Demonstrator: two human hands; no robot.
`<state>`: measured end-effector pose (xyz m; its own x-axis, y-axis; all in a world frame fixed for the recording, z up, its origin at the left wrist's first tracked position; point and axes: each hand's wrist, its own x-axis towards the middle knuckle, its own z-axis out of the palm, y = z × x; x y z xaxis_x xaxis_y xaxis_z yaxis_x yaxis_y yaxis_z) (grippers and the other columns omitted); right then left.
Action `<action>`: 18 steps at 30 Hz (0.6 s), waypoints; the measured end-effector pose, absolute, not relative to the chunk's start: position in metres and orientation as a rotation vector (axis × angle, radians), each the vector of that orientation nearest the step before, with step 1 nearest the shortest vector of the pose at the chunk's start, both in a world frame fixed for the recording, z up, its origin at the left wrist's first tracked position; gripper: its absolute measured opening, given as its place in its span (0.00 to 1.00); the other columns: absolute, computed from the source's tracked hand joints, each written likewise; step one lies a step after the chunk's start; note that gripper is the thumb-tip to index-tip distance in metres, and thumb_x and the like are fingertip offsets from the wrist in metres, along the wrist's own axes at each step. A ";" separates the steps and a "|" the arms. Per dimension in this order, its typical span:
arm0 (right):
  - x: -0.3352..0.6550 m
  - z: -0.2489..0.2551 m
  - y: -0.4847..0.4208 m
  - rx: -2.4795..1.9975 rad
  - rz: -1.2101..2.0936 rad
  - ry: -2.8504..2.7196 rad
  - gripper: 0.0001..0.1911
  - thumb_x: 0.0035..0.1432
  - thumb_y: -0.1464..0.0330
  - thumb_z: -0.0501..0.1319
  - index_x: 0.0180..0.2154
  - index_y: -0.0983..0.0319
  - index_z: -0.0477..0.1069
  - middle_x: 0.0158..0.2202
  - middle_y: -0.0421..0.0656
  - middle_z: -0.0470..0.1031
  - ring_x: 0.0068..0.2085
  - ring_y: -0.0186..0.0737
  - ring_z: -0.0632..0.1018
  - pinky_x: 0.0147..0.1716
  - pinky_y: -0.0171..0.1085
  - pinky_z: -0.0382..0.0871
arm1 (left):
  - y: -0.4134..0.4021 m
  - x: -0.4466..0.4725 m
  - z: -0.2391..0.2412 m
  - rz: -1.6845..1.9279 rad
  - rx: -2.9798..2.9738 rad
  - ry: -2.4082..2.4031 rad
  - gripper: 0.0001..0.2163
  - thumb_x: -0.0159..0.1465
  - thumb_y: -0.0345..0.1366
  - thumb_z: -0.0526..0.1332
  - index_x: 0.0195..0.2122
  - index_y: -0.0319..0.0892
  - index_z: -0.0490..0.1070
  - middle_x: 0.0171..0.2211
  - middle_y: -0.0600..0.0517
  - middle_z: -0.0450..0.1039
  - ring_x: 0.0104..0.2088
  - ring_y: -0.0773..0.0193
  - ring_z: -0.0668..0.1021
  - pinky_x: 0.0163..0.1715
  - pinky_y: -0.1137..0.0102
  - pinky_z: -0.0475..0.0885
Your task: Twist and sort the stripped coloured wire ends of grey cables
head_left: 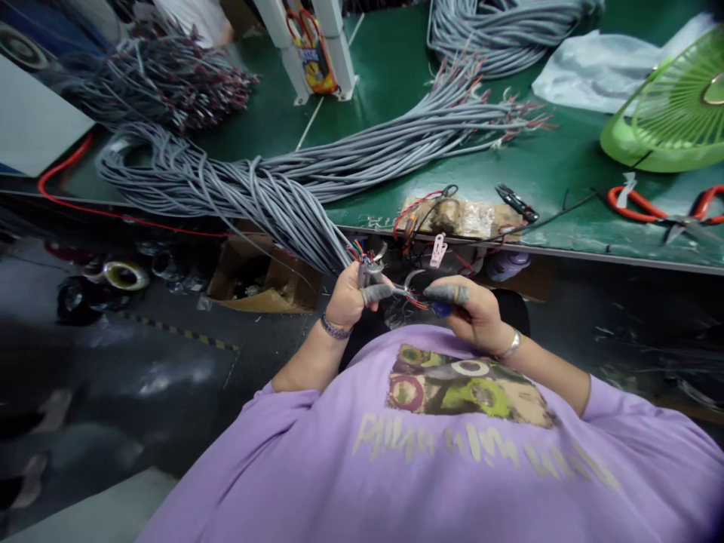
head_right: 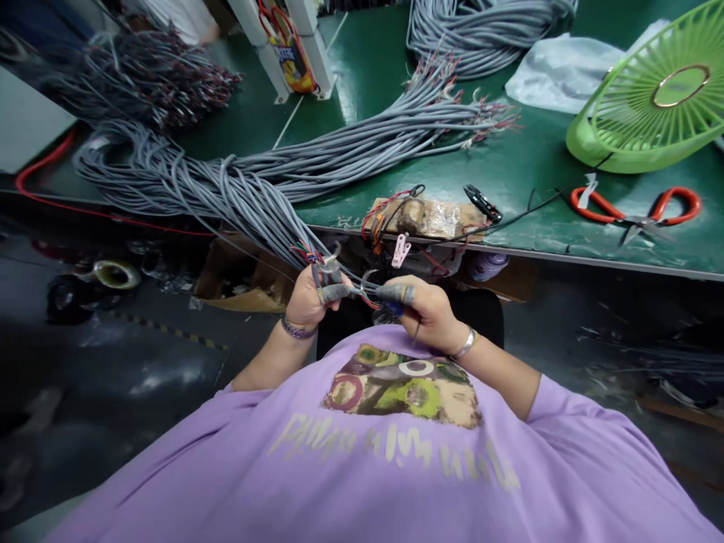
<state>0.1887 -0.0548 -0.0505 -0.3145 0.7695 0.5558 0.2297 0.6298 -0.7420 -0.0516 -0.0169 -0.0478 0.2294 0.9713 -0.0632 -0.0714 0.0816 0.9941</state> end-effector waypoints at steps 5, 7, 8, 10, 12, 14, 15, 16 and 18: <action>0.171 -0.051 -0.043 -0.704 0.553 -2.145 0.20 0.61 0.74 0.59 0.53 0.56 0.77 0.53 0.47 0.80 0.49 0.44 0.82 0.46 0.39 0.78 | -0.016 -0.055 -0.051 0.945 1.221 0.979 0.21 0.44 0.48 0.78 0.27 0.37 0.74 0.17 0.55 0.71 0.12 0.74 0.66 0.10 0.77 0.60; 0.169 -0.054 -0.039 -0.804 0.553 -2.178 0.15 0.62 0.72 0.59 0.49 0.57 0.79 0.48 0.48 0.82 0.43 0.42 0.82 0.40 0.37 0.77 | -0.017 -0.056 -0.049 0.901 1.240 0.961 0.21 0.44 0.48 0.78 0.26 0.37 0.74 0.17 0.55 0.71 0.13 0.74 0.67 0.11 0.78 0.61; 0.170 -0.055 -0.037 -0.823 0.579 -2.184 0.13 0.62 0.71 0.59 0.46 0.58 0.79 0.45 0.48 0.82 0.40 0.41 0.81 0.38 0.36 0.75 | -0.018 -0.057 -0.048 0.874 1.254 0.947 0.21 0.44 0.48 0.78 0.25 0.37 0.74 0.18 0.54 0.72 0.13 0.74 0.67 0.11 0.77 0.62; 0.172 -0.054 -0.035 -0.776 0.754 -2.185 0.09 0.63 0.68 0.59 0.40 0.61 0.79 0.39 0.48 0.81 0.35 0.38 0.78 0.35 0.35 0.71 | -0.019 -0.059 -0.045 0.813 1.279 0.905 0.22 0.44 0.49 0.78 0.25 0.37 0.73 0.20 0.52 0.74 0.14 0.74 0.68 0.12 0.77 0.63; 0.174 -0.051 -0.035 -0.654 1.125 -2.139 0.11 0.64 0.64 0.60 0.34 0.62 0.77 0.33 0.45 0.77 0.31 0.35 0.74 0.33 0.35 0.69 | -0.019 -0.059 -0.043 0.747 1.295 0.858 0.23 0.42 0.49 0.79 0.25 0.38 0.72 0.21 0.51 0.76 0.15 0.73 0.69 0.13 0.77 0.64; 0.174 -0.050 -0.037 -0.615 1.571 -1.970 0.17 0.63 0.57 0.60 0.29 0.63 0.72 0.26 0.40 0.71 0.27 0.32 0.69 0.28 0.33 0.66 | -0.018 -0.058 -0.041 0.672 1.312 0.805 0.24 0.40 0.49 0.80 0.25 0.38 0.71 0.22 0.51 0.77 0.16 0.72 0.70 0.15 0.76 0.66; 0.173 -0.051 -0.038 -0.659 1.752 -1.839 0.20 0.62 0.54 0.61 0.26 0.62 0.69 0.22 0.38 0.67 0.24 0.30 0.65 0.25 0.31 0.62 | -0.017 -0.057 -0.041 0.635 1.319 0.780 0.24 0.40 0.49 0.80 0.25 0.39 0.70 0.23 0.50 0.77 0.17 0.71 0.72 0.16 0.76 0.68; 0.173 -0.053 -0.039 -0.742 1.877 -1.695 0.22 0.60 0.52 0.62 0.24 0.62 0.66 0.20 0.36 0.63 0.22 0.28 0.61 0.22 0.30 0.57 | -0.016 -0.056 -0.041 0.607 1.323 0.757 0.24 0.41 0.49 0.80 0.25 0.39 0.69 0.24 0.49 0.78 0.18 0.70 0.73 0.17 0.75 0.70; 0.173 -0.059 -0.038 -0.955 1.954 -1.412 0.24 0.55 0.51 0.66 0.22 0.61 0.62 0.17 0.33 0.57 0.20 0.26 0.55 0.18 0.29 0.49 | -0.015 -0.054 -0.042 0.579 1.319 0.722 0.23 0.43 0.48 0.79 0.24 0.39 0.69 0.25 0.48 0.79 0.20 0.68 0.76 0.20 0.74 0.72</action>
